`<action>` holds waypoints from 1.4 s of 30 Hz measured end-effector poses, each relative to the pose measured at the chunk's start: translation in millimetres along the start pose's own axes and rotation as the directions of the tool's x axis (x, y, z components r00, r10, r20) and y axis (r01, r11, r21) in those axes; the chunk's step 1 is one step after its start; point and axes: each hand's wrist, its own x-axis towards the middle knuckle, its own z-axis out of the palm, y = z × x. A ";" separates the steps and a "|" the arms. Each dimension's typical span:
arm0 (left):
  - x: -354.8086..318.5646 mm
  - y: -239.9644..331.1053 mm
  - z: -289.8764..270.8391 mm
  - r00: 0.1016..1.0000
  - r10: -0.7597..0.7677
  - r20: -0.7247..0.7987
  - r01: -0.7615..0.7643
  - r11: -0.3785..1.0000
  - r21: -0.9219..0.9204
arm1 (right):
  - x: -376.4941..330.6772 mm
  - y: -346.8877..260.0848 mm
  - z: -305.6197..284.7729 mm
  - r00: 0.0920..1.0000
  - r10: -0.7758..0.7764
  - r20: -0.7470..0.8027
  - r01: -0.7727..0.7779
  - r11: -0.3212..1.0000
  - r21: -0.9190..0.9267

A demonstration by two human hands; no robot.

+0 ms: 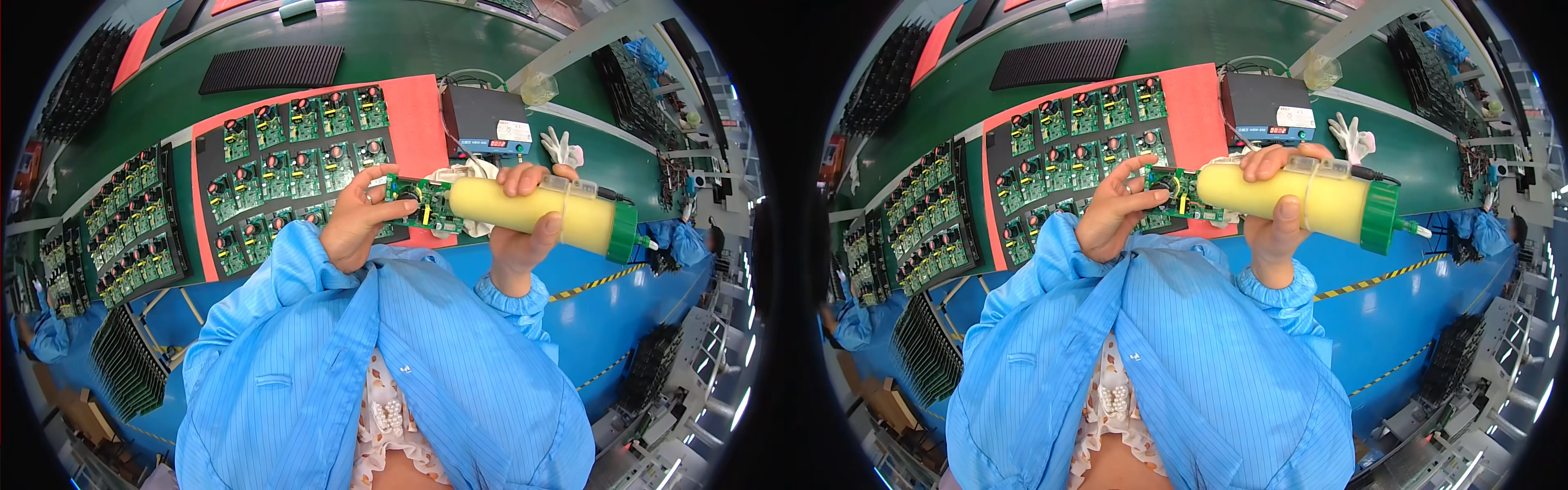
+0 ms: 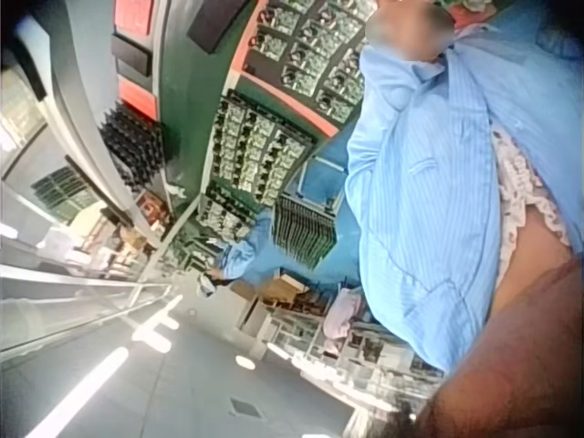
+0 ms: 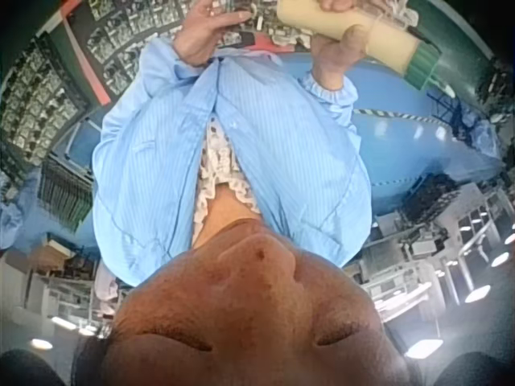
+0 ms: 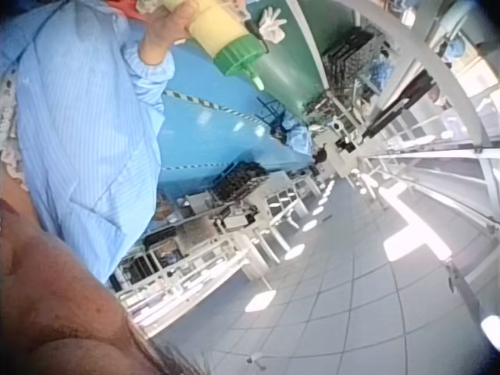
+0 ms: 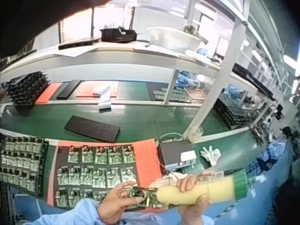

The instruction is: The recorder is applying glue or sealant to multiple printed circuit boards using a hand-held dispensing syringe at an assembly station.

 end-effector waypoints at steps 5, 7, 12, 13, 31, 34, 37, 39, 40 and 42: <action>-1.1 0.4 1.1 1.000 0.001 0.007 -0.001 1.000 0.014 | 0.3 -3.5 -4.1 0.999 0.011 -0.033 -0.013 0.998 -0.065; -0.6 -0.8 -0.2 1.000 -0.002 0.009 0.002 1.000 0.011 | -1.2 -3.2 -4.2 0.999 0.017 -0.032 -0.020 0.997 -0.080; 0.1 -2.2 -1.3 1.000 -0.005 0.007 0.005 1.000 0.007 | -3.0 -2.2 -5.1 0.999 0.027 -0.035 -0.030 0.995 -0.096; 0.1 -2.4 -1.3 1.000 -0.004 0.005 0.004 1.000 0.006 | -3.3 -2.2 -5.4 0.999 0.028 -0.036 -0.032 0.995 -0.096; -3.1 -0.3 0.8 0.995 0.082 -0.053 -0.083 0.996 -0.023 | -10.8 -8.1 -8.8 0.993 0.076 -0.091 -0.070 0.995 0.068; -3.5 -0.8 1.7 0.995 0.089 -0.052 -0.089 0.996 -0.016 | -14.1 -5.3 -7.8 0.990 0.111 -0.084 -0.107 0.993 0.045; -4.6 -0.6 2.3 0.995 0.085 -0.051 -0.086 0.996 -0.017 | -14.6 -5.1 -8.0 0.990 0.114 -0.085 -0.111 0.993 0.039; -5.4 -0.6 2.3 0.995 0.083 -0.050 -0.084 0.996 -0.020 | -15.0 -5.0 -8.2 0.989 0.118 -0.084 -0.116 0.993 0.033; -5.5 -0.6 1.9 0.995 0.083 -0.051 -0.084 0.996 -0.020 | -14.9 -5.0 -8.4 0.989 0.119 -0.083 -0.116 0.993 0.033; -5.5 -0.8 0.6 0.995 0.084 -0.052 -0.085 0.996 -0.015 | -14.7 -5.6 -10.2 0.988 0.123 -0.092 -0.120 0.992 0.036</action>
